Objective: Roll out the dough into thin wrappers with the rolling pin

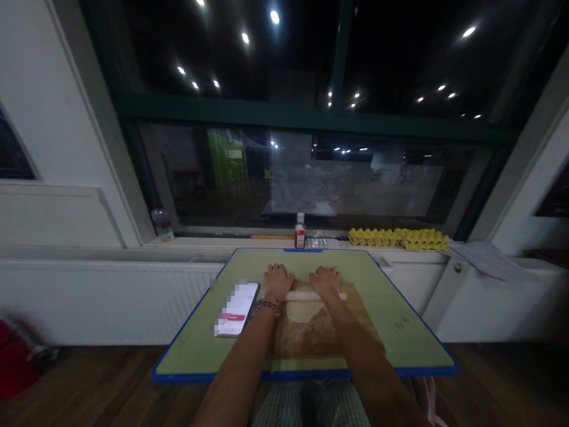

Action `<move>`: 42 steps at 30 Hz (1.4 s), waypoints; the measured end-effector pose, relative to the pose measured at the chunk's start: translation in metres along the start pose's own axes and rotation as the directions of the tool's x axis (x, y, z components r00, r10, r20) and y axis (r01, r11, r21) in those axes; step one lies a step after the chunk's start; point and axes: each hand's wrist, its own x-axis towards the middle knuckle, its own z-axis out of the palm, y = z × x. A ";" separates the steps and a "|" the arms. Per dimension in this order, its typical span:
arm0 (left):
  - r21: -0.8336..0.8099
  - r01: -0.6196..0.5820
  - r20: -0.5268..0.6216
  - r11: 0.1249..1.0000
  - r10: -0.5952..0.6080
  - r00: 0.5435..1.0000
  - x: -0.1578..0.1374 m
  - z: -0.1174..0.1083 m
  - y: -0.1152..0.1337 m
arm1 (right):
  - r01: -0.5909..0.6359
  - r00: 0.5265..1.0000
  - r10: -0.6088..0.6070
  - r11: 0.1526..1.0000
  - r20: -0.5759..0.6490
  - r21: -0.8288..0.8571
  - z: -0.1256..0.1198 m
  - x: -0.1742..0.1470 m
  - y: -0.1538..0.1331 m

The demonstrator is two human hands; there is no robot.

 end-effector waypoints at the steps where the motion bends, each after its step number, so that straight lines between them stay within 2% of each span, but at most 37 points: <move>1: -0.002 0.001 0.004 1.000 -0.001 1.000 0.001 0.000 0.000 | 0.001 1.000 -0.001 1.000 -0.020 0.010 0.001 0.002 0.001; 5: -0.006 0.011 0.004 1.000 -0.011 1.000 0.004 -0.002 0.002 | -0.005 0.998 0.008 0.999 -0.055 0.043 0.002 0.004 0.002; 17: -0.010 0.026 0.015 1.000 -0.026 1.000 0.005 -0.003 0.004 | -0.025 0.999 0.024 0.999 0.029 0.048 -0.004 0.006 0.001; 26: -0.022 0.026 0.017 0.999 -0.026 1.000 0.011 0.001 0.001 | -0.043 0.998 0.038 0.996 0.055 0.078 0.002 0.013 0.003; 32: -0.021 0.032 0.029 0.999 -0.032 0.999 0.010 -0.002 0.002 | -0.087 0.996 0.083 0.987 0.037 0.135 0.002 0.014 0.004; 37: -0.034 0.031 0.022 0.999 -0.030 0.999 0.011 -0.001 0.002 | -0.078 0.996 0.083 0.980 -0.018 0.182 -0.002 0.013 0.005; 42: -0.033 0.043 0.028 0.999 -0.042 0.999 0.009 -0.005 0.003 | -0.082 0.996 0.087 0.980 -0.020 0.183 -0.004 0.012 0.004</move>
